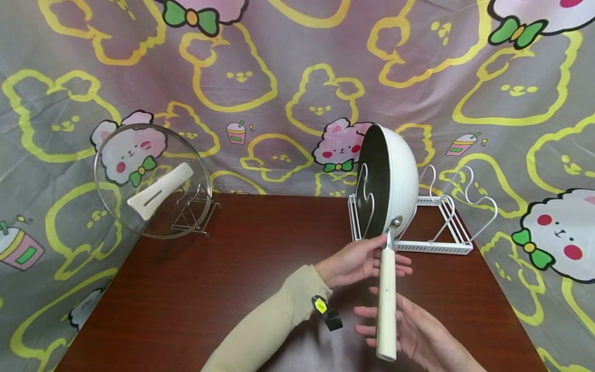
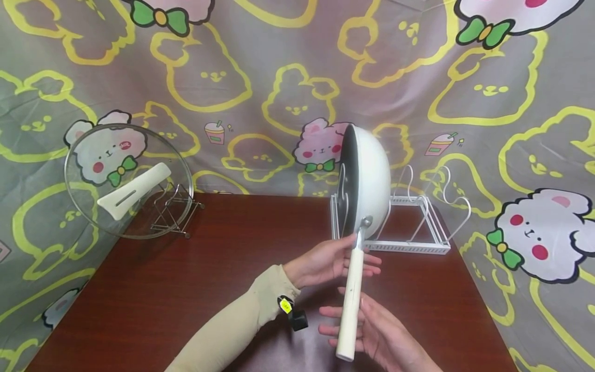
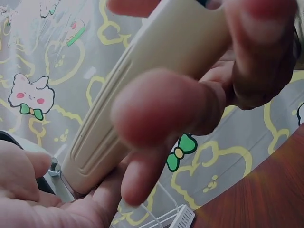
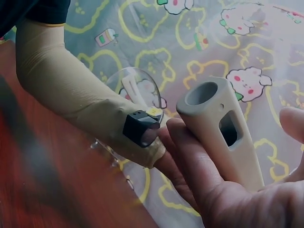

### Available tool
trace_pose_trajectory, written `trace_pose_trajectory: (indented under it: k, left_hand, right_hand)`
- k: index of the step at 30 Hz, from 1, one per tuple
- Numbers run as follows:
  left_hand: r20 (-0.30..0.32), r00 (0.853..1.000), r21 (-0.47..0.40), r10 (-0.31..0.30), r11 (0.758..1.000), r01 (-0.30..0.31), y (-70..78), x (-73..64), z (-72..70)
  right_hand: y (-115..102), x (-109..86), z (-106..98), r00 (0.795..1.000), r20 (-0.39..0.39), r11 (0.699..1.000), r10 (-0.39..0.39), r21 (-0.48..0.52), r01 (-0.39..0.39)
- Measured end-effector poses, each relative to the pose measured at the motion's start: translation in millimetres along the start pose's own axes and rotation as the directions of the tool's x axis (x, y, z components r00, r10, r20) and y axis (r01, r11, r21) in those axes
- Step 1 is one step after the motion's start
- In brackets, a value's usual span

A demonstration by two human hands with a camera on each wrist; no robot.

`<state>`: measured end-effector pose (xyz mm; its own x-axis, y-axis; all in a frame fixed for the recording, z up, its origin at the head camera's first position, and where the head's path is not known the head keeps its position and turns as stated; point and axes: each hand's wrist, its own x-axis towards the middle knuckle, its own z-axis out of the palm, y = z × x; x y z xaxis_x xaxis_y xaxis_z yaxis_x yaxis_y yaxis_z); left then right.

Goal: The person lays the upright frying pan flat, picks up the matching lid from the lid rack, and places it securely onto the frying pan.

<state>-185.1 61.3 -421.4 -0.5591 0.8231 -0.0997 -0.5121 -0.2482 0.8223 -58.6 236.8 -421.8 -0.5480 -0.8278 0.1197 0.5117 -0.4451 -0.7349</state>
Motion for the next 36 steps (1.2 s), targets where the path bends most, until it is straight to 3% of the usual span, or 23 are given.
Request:
trace_pose_trajectory:
  k: [11, 20, 26, 36]
  left_hand:
    - [-0.023, 1.0, 0.045, 0.02, 0.999, -0.019, -0.9, 1.1, 0.4]
    - [0.005, 0.999, 0.107, 0.038, 0.994, -0.039, 0.6, -2.3, 0.1]
    - [0.005, 0.999, 0.12, 0.046, 0.992, -0.046, 0.3, -2.4, -0.3]
    - [0.023, 0.998, 0.126, 0.059, 0.99, -0.061, -0.5, -1.4, -1.1]
  right_hand:
    - [5.1, 3.3, 2.3, 0.998, -0.061, 1.0, -0.004, -0.025, 0.003]
    - [9.7, 4.1, -1.3, 0.99, -0.137, 0.995, -0.013, -0.1, -0.001]
    - [14.0, 4.4, -4.6, 0.99, -0.132, 0.99, -0.047, -0.142, 0.028]
    - [12.4, 3.7, -3.5, 0.988, -0.154, 0.991, -0.023, -0.137, 0.002]
